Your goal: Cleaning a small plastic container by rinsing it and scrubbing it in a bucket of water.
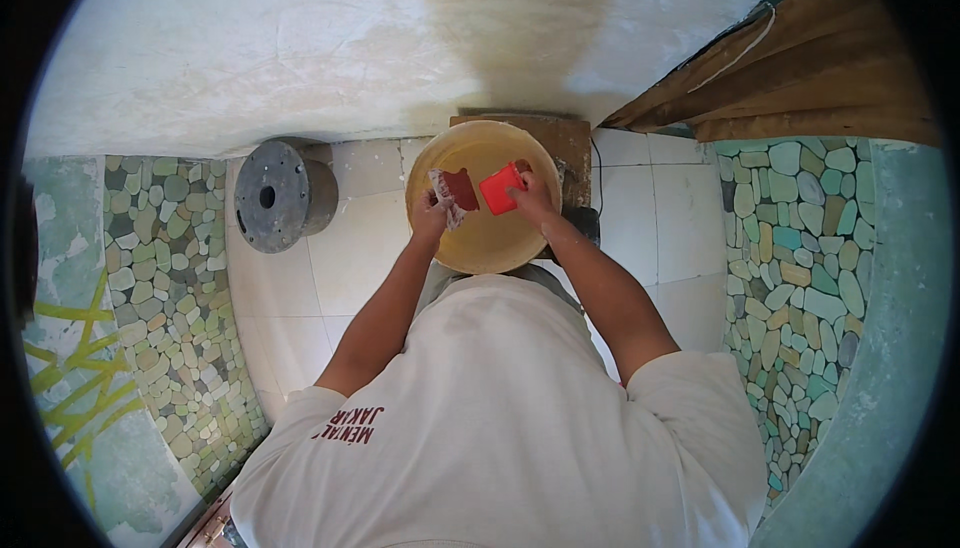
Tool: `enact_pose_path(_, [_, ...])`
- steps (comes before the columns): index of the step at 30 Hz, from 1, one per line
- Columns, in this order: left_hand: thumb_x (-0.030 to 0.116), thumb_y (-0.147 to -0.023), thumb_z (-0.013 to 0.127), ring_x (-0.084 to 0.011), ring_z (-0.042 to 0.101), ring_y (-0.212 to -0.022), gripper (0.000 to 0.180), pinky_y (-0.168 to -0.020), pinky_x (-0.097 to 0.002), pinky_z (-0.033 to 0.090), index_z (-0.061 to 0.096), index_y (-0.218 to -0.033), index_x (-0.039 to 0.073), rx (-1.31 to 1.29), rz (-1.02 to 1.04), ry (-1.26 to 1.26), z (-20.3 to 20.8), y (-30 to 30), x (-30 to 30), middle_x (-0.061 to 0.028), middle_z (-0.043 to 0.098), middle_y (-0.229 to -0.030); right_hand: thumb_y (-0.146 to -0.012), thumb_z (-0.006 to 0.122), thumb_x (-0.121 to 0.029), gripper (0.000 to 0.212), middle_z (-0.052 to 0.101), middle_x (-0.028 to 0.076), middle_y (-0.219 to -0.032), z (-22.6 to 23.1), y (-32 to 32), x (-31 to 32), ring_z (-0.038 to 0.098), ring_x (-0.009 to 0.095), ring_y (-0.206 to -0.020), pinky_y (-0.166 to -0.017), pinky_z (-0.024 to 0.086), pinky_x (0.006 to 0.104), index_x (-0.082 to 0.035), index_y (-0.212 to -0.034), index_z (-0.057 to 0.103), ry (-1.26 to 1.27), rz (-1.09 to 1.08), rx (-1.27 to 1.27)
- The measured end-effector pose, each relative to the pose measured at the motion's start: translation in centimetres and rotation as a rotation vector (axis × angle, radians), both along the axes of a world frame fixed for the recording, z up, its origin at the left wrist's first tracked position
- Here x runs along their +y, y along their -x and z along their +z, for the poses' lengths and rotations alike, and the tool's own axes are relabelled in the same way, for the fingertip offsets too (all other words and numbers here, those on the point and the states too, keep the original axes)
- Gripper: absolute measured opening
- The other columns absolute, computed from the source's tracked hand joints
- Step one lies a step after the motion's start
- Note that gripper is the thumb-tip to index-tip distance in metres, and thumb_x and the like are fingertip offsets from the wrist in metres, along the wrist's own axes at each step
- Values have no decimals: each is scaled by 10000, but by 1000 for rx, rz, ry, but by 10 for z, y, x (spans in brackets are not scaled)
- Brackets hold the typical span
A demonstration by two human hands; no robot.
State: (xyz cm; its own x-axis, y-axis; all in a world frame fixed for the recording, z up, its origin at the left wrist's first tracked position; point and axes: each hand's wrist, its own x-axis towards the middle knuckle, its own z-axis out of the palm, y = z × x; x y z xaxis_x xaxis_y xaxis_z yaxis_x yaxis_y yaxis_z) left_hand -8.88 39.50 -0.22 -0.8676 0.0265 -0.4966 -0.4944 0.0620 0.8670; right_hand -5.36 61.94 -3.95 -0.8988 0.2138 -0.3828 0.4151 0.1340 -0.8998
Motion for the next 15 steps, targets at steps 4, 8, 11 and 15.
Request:
enact_pose_path(4, [77, -786, 658, -219, 655, -793, 224, -713, -328, 508, 599, -981, -16, 116, -48, 254, -31, -7, -17, -144, 672, -890, -813, 665, -86, 201, 652, 121, -939, 49, -8, -23, 636, 238, -826, -761, 483, 339, -3, -989, 616, -254, 200, 110])
enact_pose_path(8, [109, -770, 671, -239, 666, -836, 247, -740, -339, 511, 606, -974, -13, 32, -116, 290, -54, -4, -7, -170, 676, -930, -806, 631, -67, 217, 647, 182, -961, 77, -27, -27, 628, 336, -892, -801, 486, 390, 3, -1011, 622, -385, 266, 288])
enact_pose_path(11, [131, -774, 664, -241, 653, -792, 264, -728, -349, 511, 609, -996, -2, 36, -67, 234, -84, -10, -18, -149, 668, -907, -800, 618, -71, 223, 645, 182, -977, 101, -33, -42, 613, 368, -907, -810, 491, 417, -17, -1016, 632, -411, 411, 262])
enact_pose_path(15, [275, -845, 635, -224, 615, -763, 365, -695, -345, 497, 560, -1127, 56, -233, -130, 126, -66, -8, 0, -109, 635, -970, -794, 623, -54, 195, 651, 171, -925, 110, -45, -37, 623, 350, -888, -792, 494, 429, -26, -986, 647, -576, 491, 398])
